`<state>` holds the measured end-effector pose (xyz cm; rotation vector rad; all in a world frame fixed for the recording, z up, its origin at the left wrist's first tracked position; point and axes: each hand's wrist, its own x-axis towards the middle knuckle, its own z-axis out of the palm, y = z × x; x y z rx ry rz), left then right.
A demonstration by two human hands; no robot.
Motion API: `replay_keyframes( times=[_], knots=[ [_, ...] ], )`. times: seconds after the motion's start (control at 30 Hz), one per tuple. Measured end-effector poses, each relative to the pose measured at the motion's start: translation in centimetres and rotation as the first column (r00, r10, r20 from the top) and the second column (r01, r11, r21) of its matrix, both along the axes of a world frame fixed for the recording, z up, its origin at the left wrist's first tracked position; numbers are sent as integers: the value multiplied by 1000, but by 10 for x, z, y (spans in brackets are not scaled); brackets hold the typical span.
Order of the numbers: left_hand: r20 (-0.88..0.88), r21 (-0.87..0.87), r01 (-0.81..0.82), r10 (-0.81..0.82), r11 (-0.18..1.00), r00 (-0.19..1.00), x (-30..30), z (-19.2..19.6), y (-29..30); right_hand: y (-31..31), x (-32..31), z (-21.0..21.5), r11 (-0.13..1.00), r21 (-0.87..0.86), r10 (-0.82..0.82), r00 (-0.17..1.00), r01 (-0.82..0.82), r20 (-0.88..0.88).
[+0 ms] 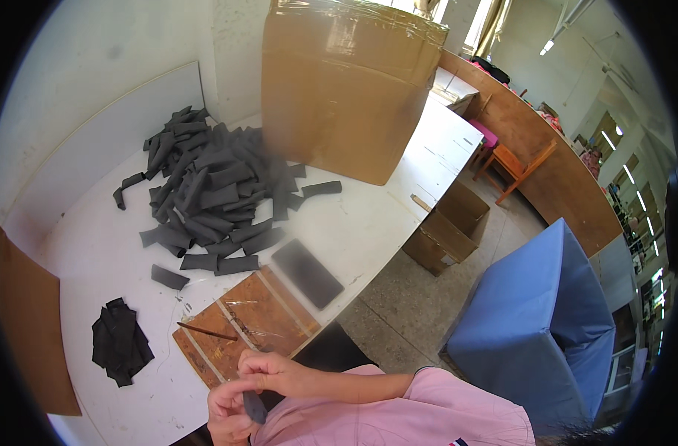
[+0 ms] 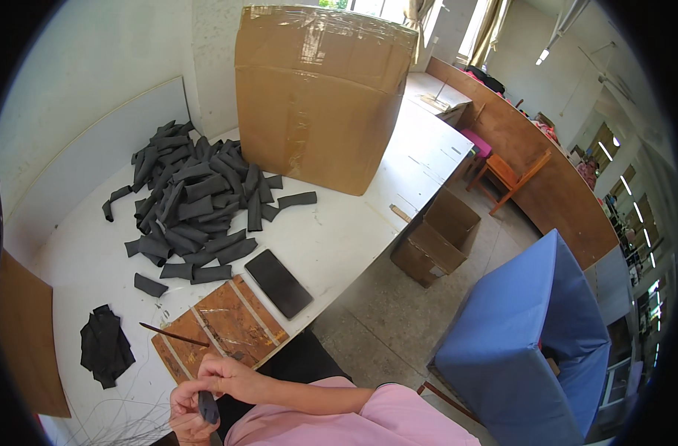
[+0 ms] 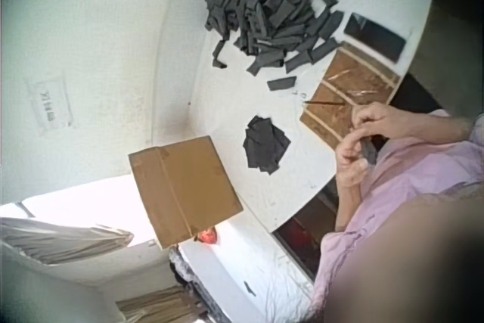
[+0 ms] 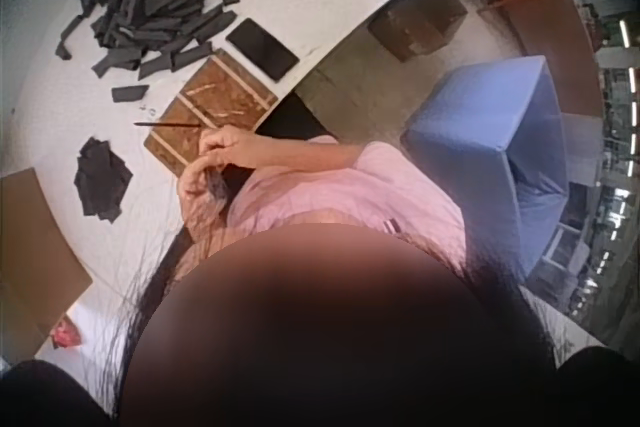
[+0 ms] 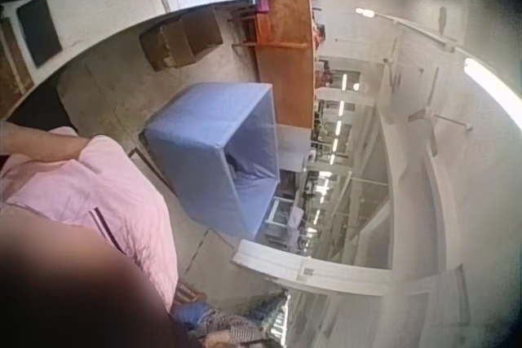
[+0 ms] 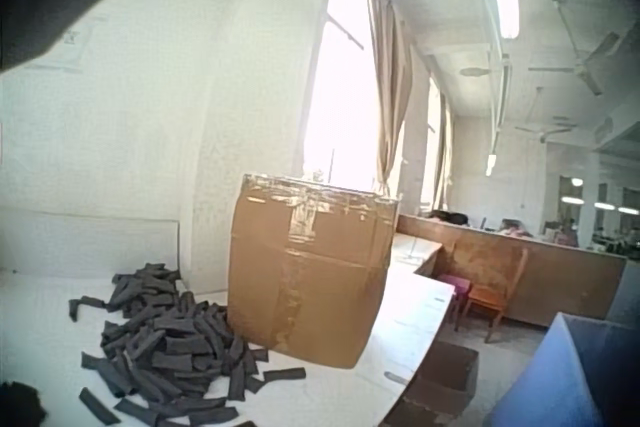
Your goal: Manually inspecting and trimming small foam or rubber components on a production line workbench.
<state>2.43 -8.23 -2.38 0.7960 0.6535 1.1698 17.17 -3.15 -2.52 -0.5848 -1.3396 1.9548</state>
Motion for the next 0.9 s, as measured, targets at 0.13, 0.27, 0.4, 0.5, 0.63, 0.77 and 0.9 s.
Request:
replay_keyframes(
  times=[0.13, 0.27, 0.4, 0.5, 0.63, 0.77, 0.9],
  knots=[
    [-149, -65, -220, 209, 973, 966, 13, 23, 11, 7, 0, -14, 978, -139, -165, 985, 156, -56],
    [-370, -26, -363, 328, 931, 869, 11, 1, 14, 7, -8, -6, 667, 591, -537, 842, 454, -41],
    [-472, 315, -540, 623, 780, 624, 28, -7, 21, 5, -13, 4, 591, 688, -595, 803, 422, 19],
    [-407, 445, -598, 745, 666, 528, 31, -8, 24, 6, -16, 5, 634, 668, -597, 796, 390, 101],
    [-236, 47, -558, 552, 829, 800, 21, -6, 20, 7, -16, -4, 618, 663, -618, 782, 423, 77],
    [354, -176, -179, 232, 968, 906, 9, 1, 22, 10, -5, 1, 933, 206, -326, 935, 294, 142],
    [658, 125, 229, -253, 965, 709, 4, 29, 27, 15, 3, 43, 983, 160, -103, 993, 93, 52]
  ],
)
